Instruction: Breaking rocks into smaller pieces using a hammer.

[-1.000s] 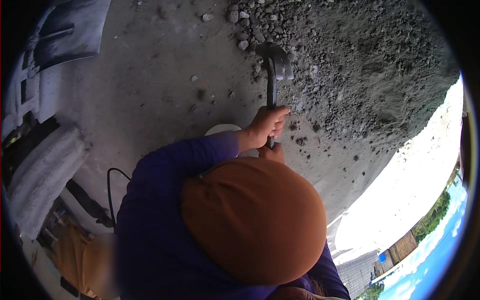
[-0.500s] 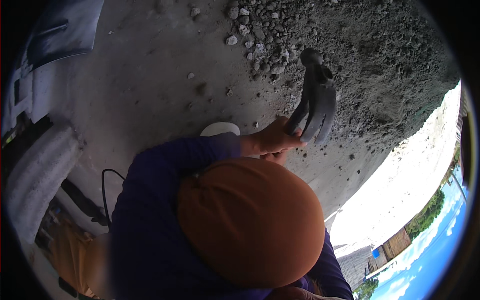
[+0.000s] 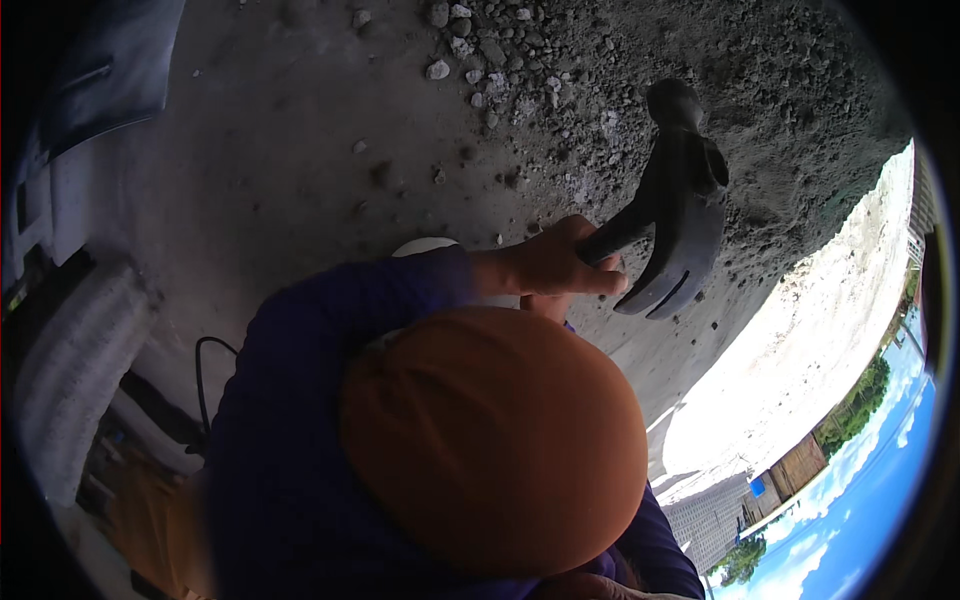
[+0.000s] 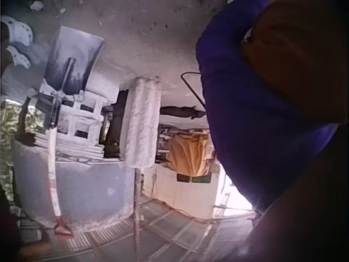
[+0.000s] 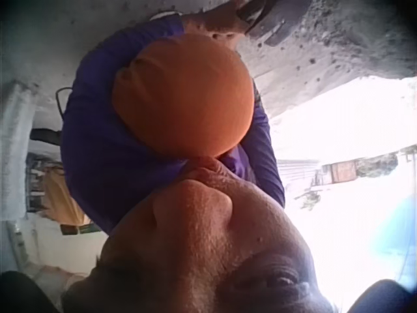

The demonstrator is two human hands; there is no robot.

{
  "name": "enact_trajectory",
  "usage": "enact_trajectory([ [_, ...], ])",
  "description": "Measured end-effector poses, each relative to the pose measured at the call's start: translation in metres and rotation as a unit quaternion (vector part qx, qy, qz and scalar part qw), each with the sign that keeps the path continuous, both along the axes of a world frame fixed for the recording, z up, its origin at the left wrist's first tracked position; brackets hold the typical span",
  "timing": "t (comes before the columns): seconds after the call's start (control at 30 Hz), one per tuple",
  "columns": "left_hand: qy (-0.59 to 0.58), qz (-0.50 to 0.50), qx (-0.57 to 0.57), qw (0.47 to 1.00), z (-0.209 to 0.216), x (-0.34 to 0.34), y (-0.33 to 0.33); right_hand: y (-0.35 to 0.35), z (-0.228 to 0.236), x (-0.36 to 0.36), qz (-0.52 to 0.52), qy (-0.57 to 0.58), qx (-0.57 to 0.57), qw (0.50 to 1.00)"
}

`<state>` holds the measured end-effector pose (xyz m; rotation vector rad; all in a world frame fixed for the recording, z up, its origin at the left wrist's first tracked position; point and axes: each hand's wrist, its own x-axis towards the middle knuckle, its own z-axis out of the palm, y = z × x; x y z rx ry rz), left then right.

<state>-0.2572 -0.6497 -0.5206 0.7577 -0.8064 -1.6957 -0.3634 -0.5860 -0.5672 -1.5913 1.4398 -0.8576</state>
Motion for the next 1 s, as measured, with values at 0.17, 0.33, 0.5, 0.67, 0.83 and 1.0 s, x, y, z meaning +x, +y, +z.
enact_trajectory([
  [0.17,0.184,-0.02,0.386,0.904,-0.046,0.002,-0.001,-0.006,0.009,-0.014,0.061,0.115,0.398,0.908],
  [0.33,0.158,0.001,0.4,0.903,-0.034,0.007,0.005,-0.005,0.038,0.014,-0.076,0.114,0.497,0.857],
  [0.5,-0.017,-0.014,0.14,0.99,0.009,0.005,0.0,0.011,-0.01,-0.018,0.021,-0.069,0.212,0.975],
  [0.67,0.131,-0.032,0.278,0.951,-0.011,0.007,-0.002,-0.006,0.033,0.007,-0.029,0.025,0.285,0.958],
  [0.83,0.157,-0.001,0.408,0.899,-0.042,0.004,0.002,-0.011,0.035,0.008,-0.004,0.145,0.458,0.877],
  [1.0,0.113,-0.082,0.249,0.959,-0.008,0.011,0.006,0.021,-0.009,-0.006,-0.102,-0.03,0.254,0.961],
])
